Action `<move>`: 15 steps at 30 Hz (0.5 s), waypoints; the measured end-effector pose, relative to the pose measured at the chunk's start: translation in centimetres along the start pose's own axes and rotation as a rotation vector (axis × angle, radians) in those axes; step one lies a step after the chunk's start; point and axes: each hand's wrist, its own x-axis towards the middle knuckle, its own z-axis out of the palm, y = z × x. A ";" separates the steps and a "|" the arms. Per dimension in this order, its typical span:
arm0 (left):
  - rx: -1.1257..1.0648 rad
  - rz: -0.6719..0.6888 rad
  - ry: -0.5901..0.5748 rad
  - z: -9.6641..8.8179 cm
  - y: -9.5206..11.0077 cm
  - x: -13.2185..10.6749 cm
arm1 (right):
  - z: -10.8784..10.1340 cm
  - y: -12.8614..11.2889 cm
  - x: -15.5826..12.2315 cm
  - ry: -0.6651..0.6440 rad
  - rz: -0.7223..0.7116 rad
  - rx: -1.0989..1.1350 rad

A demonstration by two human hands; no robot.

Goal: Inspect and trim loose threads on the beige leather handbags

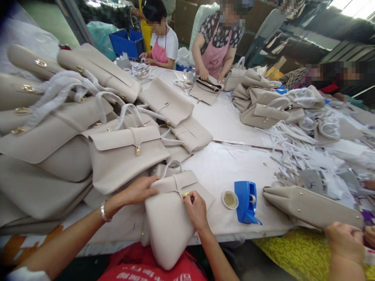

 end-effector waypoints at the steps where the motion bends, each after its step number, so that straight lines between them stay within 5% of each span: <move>1: 0.034 0.017 0.001 0.0 0.0 0.0 | -0.1 -0.1 0.1 0.005 -0.027 -0.033; 6: 0.152 0.075 0.004 0.4 -0.2 0.2 | -0.8 -1.2 2.1 -0.003 -0.429 -0.342; 12: 0.129 0.059 -0.031 0.3 -0.7 -0.1 | -1.0 0.4 5.0 0.092 -0.138 -0.153; 15: 0.063 0.037 -0.049 0.2 -1.2 -0.3 | -1.3 1.7 4.6 0.029 -0.098 -0.072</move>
